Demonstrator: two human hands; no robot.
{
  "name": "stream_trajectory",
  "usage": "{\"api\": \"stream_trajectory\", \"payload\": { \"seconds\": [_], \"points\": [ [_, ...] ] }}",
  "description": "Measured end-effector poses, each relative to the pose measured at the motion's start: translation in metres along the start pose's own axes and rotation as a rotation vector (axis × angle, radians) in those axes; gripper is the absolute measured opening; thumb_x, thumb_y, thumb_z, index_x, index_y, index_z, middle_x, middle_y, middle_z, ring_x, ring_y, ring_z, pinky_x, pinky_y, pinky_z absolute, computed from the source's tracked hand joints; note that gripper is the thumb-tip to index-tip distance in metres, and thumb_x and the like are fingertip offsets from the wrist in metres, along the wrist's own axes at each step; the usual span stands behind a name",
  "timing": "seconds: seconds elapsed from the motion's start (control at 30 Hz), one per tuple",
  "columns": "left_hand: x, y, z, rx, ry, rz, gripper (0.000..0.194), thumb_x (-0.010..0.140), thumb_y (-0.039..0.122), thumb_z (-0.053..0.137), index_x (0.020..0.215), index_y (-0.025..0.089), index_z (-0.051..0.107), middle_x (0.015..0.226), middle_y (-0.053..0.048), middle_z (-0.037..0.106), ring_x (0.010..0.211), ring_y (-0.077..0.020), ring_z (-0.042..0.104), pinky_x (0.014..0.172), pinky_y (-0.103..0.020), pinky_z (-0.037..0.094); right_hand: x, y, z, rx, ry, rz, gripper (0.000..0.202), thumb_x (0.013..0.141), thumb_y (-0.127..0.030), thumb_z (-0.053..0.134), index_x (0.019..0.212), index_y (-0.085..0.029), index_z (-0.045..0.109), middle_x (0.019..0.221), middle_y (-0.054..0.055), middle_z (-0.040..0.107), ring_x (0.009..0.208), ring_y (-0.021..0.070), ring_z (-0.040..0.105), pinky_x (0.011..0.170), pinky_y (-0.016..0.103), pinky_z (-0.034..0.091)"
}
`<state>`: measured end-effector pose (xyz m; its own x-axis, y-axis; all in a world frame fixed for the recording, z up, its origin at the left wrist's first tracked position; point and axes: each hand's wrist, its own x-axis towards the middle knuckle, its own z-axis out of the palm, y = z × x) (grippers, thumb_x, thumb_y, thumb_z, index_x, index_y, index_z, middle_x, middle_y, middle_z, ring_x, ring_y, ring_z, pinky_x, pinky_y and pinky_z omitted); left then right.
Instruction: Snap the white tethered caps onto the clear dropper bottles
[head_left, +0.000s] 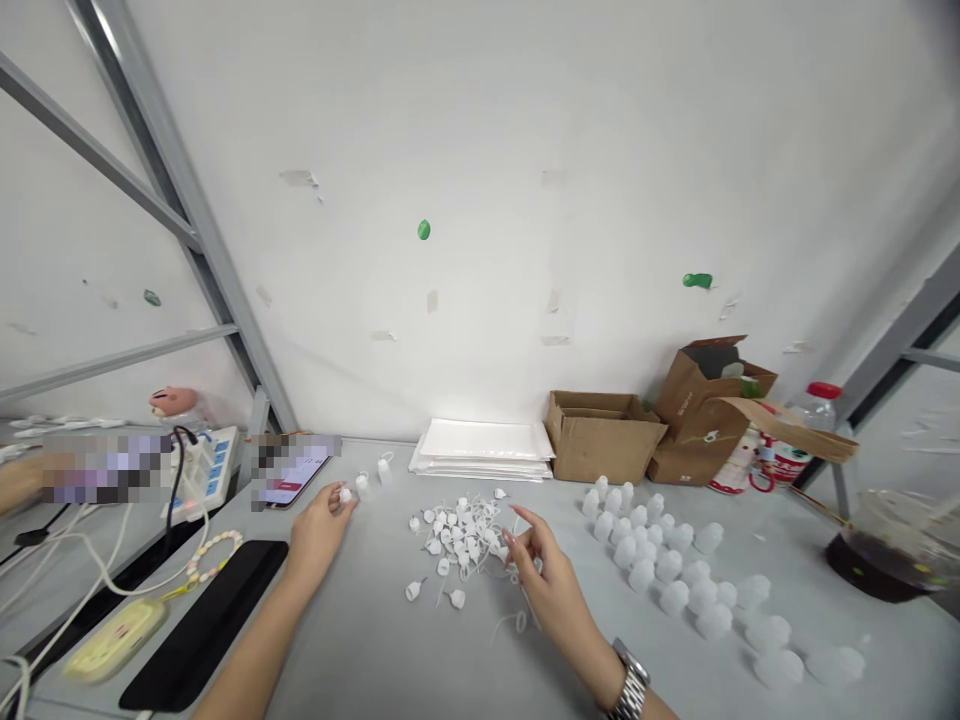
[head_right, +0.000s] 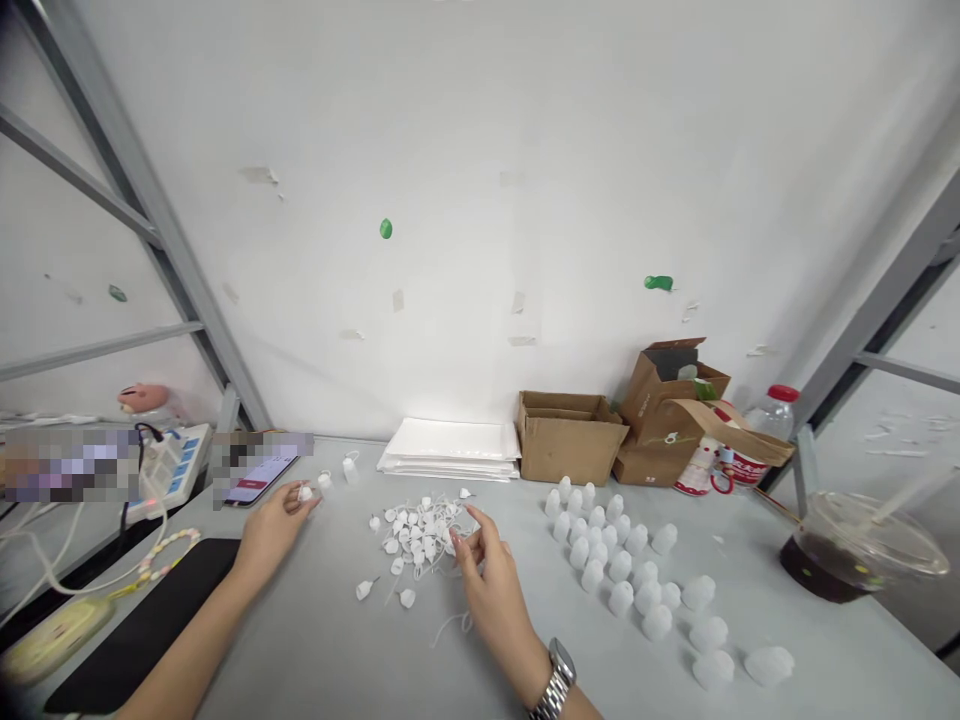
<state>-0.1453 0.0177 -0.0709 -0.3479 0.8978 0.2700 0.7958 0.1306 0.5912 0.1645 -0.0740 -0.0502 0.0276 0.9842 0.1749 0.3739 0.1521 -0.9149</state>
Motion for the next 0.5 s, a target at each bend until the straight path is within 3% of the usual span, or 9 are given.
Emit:
{"api": "stream_trajectory", "payload": {
  "seconds": [0.13, 0.27, 0.37, 0.5],
  "points": [
    [0.001, -0.006, 0.005, -0.013, -0.017, 0.005, 0.043, 0.07, 0.041, 0.052, 0.106, 0.016, 0.053, 0.096, -0.012, 0.07, 0.093, -0.0242, 0.065, 0.08, -0.031, 0.048, 0.01, 0.006, -0.011, -0.204, 0.112, -0.09, 0.037, 0.089, -0.043, 0.036, 0.107, -0.019, 0.056, 0.073, 0.003, 0.061, 0.068, 0.018, 0.056, 0.067, 0.03, 0.042],
    [0.001, -0.006, 0.005, -0.013, -0.021, 0.008, 0.052, 0.067, 0.047, 0.055, 0.109, 0.015, 0.052, 0.101, -0.014, 0.068, 0.098, -0.0282, 0.062, 0.081, -0.035, 0.047, 0.024, 0.018, -0.041, -0.765, 0.392, -0.186, 0.034, 0.09, -0.035, 0.034, 0.095, -0.016, 0.063, 0.084, 0.01, 0.063, 0.078, 0.0236, 0.056, 0.071, 0.036, 0.035],
    [-0.001, -0.002, 0.001, -0.034, -0.002, -0.02, 0.063, 0.063, 0.054, 0.059, 0.113, 0.017, 0.049, 0.106, -0.014, 0.065, 0.1, -0.0319, 0.06, 0.082, -0.041, 0.047, 0.029, 0.025, -0.065, -1.169, 0.532, -0.083, 0.029, 0.088, -0.032, 0.043, 0.09, -0.014, 0.065, 0.085, 0.013, 0.061, 0.081, 0.0279, 0.053, 0.066, 0.036, 0.031],
    [-0.009, 0.009, -0.008, -0.068, 0.098, 0.0, 0.062, 0.064, 0.057, 0.059, 0.111, 0.017, 0.051, 0.109, -0.014, 0.063, 0.102, -0.0351, 0.057, 0.086, -0.048, 0.043, 0.028, 0.03, -0.084, -1.375, 0.506, 0.028, 0.027, 0.084, -0.034, 0.05, 0.075, -0.014, 0.067, 0.08, 0.013, 0.061, 0.078, 0.0283, 0.051, 0.063, 0.035, 0.027]
  ]
}}
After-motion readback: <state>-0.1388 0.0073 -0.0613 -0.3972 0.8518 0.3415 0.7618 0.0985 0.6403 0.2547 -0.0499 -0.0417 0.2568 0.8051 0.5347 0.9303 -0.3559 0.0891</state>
